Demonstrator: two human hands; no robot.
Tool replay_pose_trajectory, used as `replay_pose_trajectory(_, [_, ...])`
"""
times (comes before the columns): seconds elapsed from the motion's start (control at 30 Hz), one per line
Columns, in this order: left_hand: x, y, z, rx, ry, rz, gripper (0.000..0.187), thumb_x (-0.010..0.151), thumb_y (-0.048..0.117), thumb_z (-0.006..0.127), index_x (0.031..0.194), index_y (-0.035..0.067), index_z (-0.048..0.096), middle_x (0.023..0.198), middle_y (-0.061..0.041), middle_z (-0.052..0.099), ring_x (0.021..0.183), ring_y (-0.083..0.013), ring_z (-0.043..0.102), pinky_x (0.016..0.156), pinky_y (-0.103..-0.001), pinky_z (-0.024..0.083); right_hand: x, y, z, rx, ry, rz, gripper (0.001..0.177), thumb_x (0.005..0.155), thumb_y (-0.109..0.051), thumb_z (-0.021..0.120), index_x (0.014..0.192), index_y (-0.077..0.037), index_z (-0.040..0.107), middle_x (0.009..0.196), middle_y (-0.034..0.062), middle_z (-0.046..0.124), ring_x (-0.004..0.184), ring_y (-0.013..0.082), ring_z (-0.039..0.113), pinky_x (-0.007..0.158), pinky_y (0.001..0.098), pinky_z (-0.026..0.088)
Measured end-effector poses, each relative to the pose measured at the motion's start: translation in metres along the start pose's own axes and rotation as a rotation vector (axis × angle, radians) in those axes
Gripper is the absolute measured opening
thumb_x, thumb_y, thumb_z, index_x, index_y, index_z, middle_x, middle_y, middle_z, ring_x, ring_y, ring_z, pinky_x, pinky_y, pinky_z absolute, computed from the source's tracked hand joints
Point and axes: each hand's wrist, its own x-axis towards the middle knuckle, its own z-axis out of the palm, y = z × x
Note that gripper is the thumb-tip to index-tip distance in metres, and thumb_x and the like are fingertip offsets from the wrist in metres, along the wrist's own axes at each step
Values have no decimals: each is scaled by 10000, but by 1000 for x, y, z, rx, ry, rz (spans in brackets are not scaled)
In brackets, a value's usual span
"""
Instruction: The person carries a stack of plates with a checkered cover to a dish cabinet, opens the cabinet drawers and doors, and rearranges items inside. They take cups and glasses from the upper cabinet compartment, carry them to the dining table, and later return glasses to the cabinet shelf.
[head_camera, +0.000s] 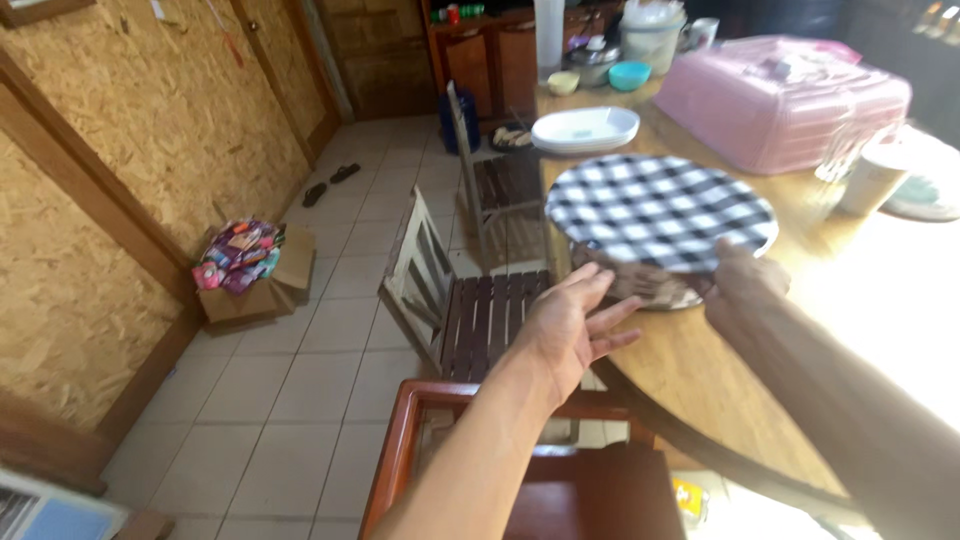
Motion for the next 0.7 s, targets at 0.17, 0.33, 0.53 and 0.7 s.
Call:
replay_pose_trajectory(0.17, [-8, -2, -7, 18, 29, -17, 709, 992, 211, 570, 1599, 40, 247, 1596, -145, 404, 1309, -307, 596, 889, -396, 609, 25, 11, 0, 27, 36, 25, 332, 1029, -118, 537, 1343, -24, 486, 1287, 146, 644, 1086, 247, 748, 854, 456, 639])
replay_pose_trajectory(0.33, [-17, 5, -8, 34, 8, 37, 684, 983, 228, 535, 1576, 15, 271, 1602, -145, 436, 1289, -325, 596, 870, -403, 610, 44, 35, -6, 36, -26, 45, 353, 1078, -171, 449, 1398, -26, 419, 1335, 154, 627, 1123, 276, 755, 897, 467, 628])
replay_pose_trajectory(0.53, [-27, 17, 4, 70, -10, 72, 710, 1006, 250, 542, 1599, 4, 238, 1620, -172, 372, 1334, -303, 564, 917, -385, 591, 56, 51, -3, -155, -135, 156, 426, 1126, -251, 340, 1468, 2, 357, 1382, 182, 552, 1191, 308, 692, 981, 444, 574])
replay_pose_trajectory(0.7, [-27, 25, 9, 63, -45, 102, 723, 999, 239, 538, 1598, 8, 204, 1629, -175, 363, 1340, -300, 559, 915, -386, 593, 56, 36, -13, -398, -215, 200, 434, 1106, -211, 382, 1500, -30, 357, 1421, 198, 533, 1226, 253, 629, 1026, 393, 542])
